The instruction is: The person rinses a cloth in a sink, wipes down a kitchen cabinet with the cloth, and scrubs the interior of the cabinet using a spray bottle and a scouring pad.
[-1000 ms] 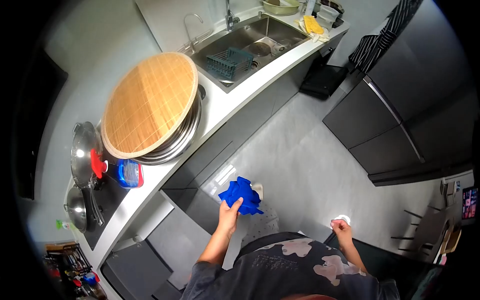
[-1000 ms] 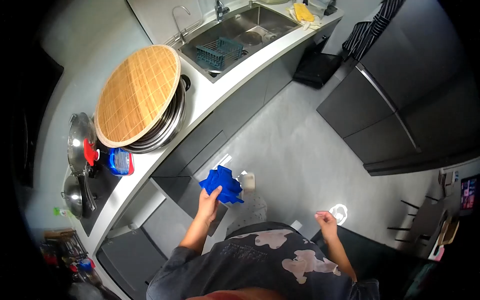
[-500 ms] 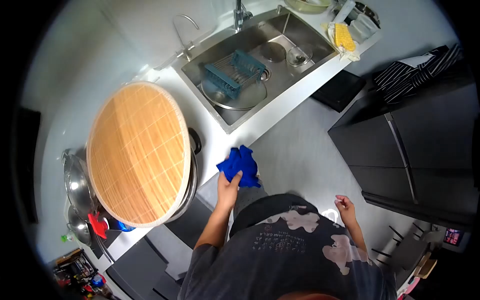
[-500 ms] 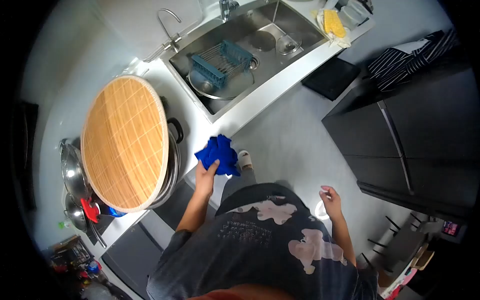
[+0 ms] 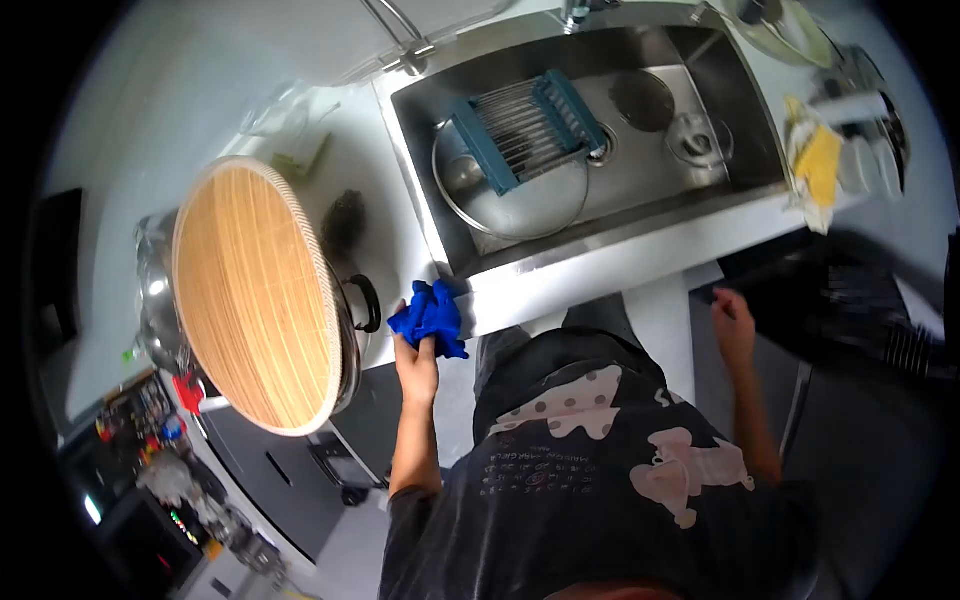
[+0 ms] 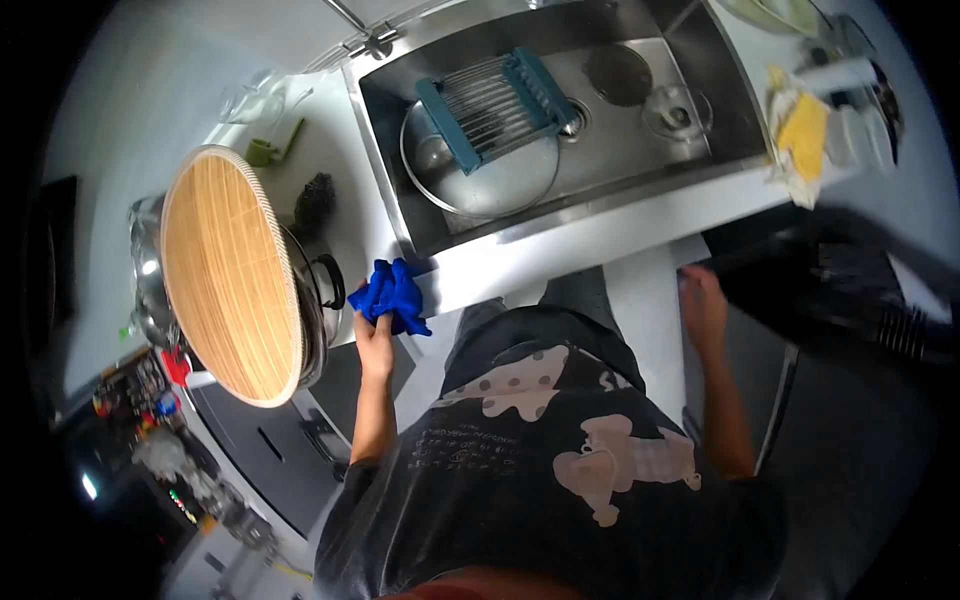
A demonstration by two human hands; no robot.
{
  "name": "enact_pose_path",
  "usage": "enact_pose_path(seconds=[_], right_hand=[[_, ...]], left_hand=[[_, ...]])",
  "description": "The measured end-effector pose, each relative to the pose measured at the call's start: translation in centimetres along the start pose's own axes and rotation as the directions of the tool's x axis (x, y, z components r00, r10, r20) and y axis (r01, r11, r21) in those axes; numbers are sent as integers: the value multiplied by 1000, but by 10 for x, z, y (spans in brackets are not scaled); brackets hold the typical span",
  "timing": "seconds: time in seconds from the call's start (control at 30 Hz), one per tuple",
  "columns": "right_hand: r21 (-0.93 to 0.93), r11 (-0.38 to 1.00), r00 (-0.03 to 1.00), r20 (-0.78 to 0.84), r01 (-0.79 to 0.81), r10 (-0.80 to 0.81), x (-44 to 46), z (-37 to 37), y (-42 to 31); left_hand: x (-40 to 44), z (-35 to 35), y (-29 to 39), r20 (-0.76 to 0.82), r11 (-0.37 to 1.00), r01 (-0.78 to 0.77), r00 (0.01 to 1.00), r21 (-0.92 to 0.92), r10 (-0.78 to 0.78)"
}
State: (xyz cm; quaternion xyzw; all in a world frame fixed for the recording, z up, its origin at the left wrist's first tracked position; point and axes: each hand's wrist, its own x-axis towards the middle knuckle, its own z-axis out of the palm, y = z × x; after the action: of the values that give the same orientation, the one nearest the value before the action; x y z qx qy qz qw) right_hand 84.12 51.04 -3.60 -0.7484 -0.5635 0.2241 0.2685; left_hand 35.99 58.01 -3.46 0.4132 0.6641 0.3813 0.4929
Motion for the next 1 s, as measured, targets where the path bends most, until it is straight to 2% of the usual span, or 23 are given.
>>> enact_pose_path(seconds=[0.03,0.07,0.1,0.13,0.17,0.2,0.27,0.33,0.4,0.47,0.5,0.53,0.57,0.63,0.67,0.73,0.77,0.83,0.87,0.93,1.0], right_hand=[[64,997,997,69,-31,27,45,-3,2],[121,990,989,139,-72,55,87,-5,1],[65,998,987,163,6,-16,129,-9,-7],[10,997,978,193,80,-80,161,-6,-18],[66,996,964,256,58,-73,187,3,-22],[119,992,947,313,37,-73,213,14,-26],[116,980,923,335,161,-191,244,43,-44],[166,948,852,418,270,-316,261,72,-69],[269,873,773,409,406,-485,272,112,-86],[240,881,736,485,407,-472,275,142,-116],[235,859,703,498,454,-508,278,163,-123],[231,836,666,515,498,-539,278,183,-129],[155,822,648,542,548,-535,274,197,-140],[49,794,606,618,606,-501,266,224,-157],[58,796,599,627,602,-499,262,235,-161],[20,859,636,663,512,-395,260,242,-171],[17,857,632,668,514,-392,260,243,-170],[-37,900,661,692,435,-291,257,243,-166],[-42,897,655,698,441,-289,258,241,-160],[-41,916,691,671,398,-270,263,232,-140],[-56,924,696,676,378,-243,269,214,-126]], left_hand=[[7,10,-1,-49,993,-87,995,80,91],[17,20,11,-79,993,-80,993,89,87],[23,31,27,-138,940,-10,989,340,61],[26,38,41,-194,822,82,980,564,36],[33,49,50,-258,710,93,957,698,128],[41,57,46,-239,484,67,923,872,303],[55,78,49,-200,283,74,872,956,447],[62,102,57,-62,198,-39,875,979,480],[76,123,66,0,353,-150,920,924,391],[98,140,51,-127,644,-35,971,764,204],[116,142,35,-176,712,117,984,692,9],[132,144,17,-202,745,277,960,607,-192],[146,146,6,-210,749,285,958,597,-197],[166,146,-14,-284,736,502,864,453,-415],[172,145,-27,-292,737,510,860,443,-419],[175,144,-46,-258,809,433,899,398,-354],[174,147,-38,-258,809,438,896,392,-360],[166,160,-12,-202,803,472,882,365,-426],[164,167,-25,-102,830,377,924,411,-369],[149,190,-8,33,901,406,909,156,-415],[142,215,20,17,877,462,883,135,-468]])
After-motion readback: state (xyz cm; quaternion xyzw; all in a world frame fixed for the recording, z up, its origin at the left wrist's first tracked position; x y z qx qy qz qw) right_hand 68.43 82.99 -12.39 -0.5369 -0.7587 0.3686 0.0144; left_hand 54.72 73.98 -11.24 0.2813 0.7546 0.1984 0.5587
